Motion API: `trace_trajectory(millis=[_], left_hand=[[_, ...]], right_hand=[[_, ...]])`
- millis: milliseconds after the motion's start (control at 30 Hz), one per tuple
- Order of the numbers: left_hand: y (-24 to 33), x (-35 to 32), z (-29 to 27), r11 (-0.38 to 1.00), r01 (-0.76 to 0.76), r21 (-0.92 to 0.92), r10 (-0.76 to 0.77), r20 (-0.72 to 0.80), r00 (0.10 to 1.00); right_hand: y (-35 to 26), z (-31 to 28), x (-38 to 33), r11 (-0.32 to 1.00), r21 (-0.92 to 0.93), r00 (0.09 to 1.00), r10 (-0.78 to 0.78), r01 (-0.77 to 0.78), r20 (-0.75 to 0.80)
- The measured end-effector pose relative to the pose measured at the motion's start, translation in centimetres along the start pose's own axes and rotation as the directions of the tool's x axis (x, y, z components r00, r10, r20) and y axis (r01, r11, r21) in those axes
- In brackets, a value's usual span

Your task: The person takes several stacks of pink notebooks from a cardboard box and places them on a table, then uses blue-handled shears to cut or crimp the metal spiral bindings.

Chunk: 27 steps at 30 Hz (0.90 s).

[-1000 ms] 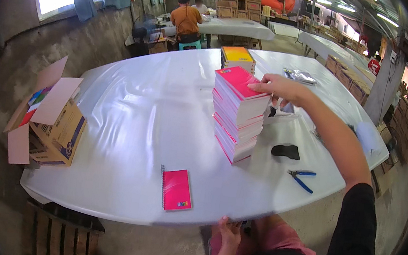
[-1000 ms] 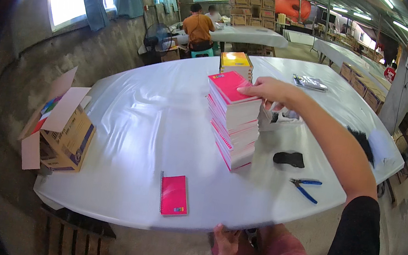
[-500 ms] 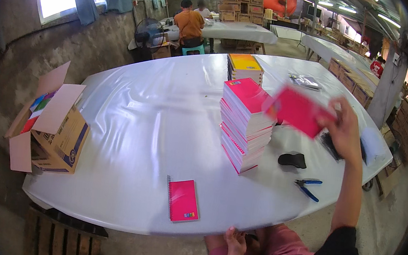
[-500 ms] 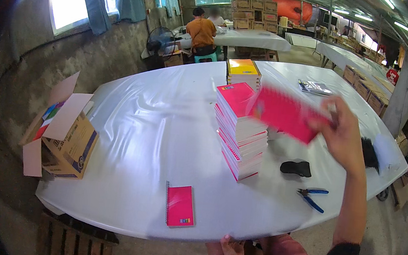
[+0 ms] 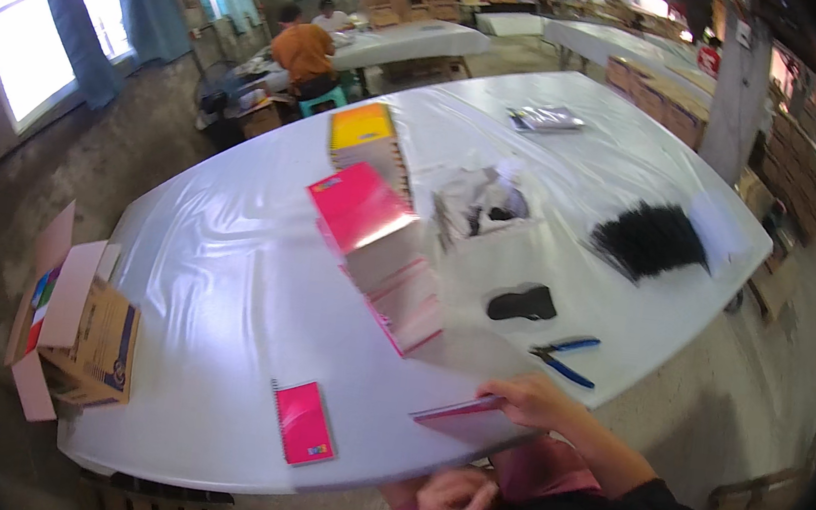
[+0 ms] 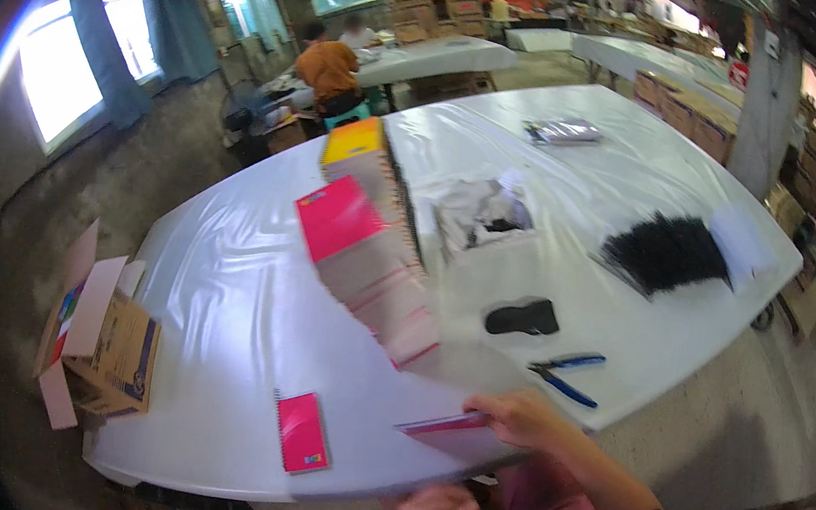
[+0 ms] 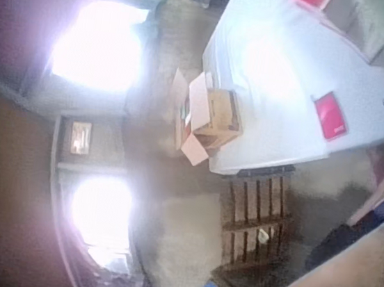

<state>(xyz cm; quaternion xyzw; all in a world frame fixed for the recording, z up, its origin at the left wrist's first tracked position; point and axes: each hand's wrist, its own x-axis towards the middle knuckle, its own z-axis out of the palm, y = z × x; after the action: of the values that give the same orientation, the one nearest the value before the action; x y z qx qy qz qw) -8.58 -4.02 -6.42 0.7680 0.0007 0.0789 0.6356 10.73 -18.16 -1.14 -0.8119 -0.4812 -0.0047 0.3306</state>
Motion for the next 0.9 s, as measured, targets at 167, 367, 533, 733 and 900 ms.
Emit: trace_trajectory(millis=[167, 367, 533, 733, 900], left_hand=[[5.5, 10.3, 0.7, 0.392, 0.056, 0.918, 0.358, -0.209, 0.91], [2.7, 11.4, 1.6, 0.515, 0.006, 0.857, 0.441, -0.271, 0.856], [3.7, 12.3, 4.1, 0.555, 0.065, 0.829, 0.534, -0.415, 0.736], [2.2, 12.0, 4.3, 0.506, 0.088, 0.858, 0.565, -0.407, 0.718], [2.0, 11.2, 4.3, 0.476, 0.087, 0.875, 0.619, -0.403, 0.674]], right_hand=[[1.1, -0.3, 0.2, 1.0, 0.015, 0.995, 0.024, -0.025, 0.1], [7.8, -8.2, 0.1, 0.986, 0.132, 0.992, 0.093, -0.105, 0.089], [19.0, -12.2, 0.0, 0.586, -0.414, 0.715, 0.52, -0.697, -0.467], [24.2, -11.3, 0.3, 0.547, -0.492, 0.735, 0.484, -0.677, -0.474], [24.5, -12.5, 1.0, 0.74, -0.373, 0.819, 0.422, -0.559, -0.39]])
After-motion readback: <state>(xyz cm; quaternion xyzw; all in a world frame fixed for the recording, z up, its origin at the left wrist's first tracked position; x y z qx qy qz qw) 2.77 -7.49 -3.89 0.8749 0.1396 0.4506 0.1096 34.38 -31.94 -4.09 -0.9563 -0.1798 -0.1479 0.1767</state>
